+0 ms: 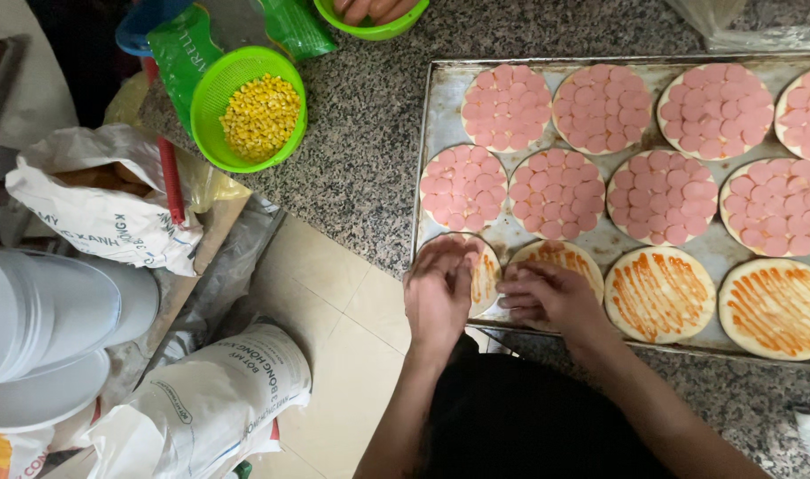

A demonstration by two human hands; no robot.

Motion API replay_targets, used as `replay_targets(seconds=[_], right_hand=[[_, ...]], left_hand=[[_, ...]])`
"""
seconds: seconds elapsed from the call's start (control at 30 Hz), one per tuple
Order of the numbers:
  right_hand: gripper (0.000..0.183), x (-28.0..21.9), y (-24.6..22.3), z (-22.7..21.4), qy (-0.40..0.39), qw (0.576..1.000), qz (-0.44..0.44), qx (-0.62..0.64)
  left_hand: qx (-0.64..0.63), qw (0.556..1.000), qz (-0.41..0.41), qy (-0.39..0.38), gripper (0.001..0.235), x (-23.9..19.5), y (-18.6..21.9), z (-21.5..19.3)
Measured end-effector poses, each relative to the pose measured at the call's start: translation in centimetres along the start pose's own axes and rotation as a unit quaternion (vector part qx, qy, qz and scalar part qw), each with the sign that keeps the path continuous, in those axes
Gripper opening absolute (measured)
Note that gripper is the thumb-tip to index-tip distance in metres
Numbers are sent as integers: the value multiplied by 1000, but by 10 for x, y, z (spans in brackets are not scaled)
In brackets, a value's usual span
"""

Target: The person places sliced meat onto small round dough bases arranged on a baking tray. The person repeatedly picks slices from a green bowl and arranges them in overlapping patterns on each base.

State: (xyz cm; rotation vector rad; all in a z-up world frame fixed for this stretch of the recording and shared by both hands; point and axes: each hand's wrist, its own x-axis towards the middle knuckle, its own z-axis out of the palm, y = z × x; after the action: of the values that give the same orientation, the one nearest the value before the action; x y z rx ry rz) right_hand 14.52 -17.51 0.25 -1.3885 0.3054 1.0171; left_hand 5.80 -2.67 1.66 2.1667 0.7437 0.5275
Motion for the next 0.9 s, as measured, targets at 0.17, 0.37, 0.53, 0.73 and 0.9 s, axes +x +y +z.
replay_targets(seconds=[0.17, 0.37, 0.53, 0.73, 0.9], right_hand=[[36, -5, -12, -3, 20, 999, -1, -29], [37, -3, -7, -7, 11, 1000, -2, -20], [39, 2, 0, -13, 1, 1000, 0, -24], [39, -6, -9, -7, 12, 999, -5, -31], [41, 1, -15, -42, 62, 995, -73, -26]], left_hand=[[92, 992, 77, -49, 15, 1, -17, 26], [189, 974, 119, 27, 13, 1, -30, 44], [216, 968, 123, 29, 14, 2, -22, 40], [232, 966, 109, 33, 11, 4, -3, 25], [190, 973, 130, 35, 11, 7, 19, 1]])
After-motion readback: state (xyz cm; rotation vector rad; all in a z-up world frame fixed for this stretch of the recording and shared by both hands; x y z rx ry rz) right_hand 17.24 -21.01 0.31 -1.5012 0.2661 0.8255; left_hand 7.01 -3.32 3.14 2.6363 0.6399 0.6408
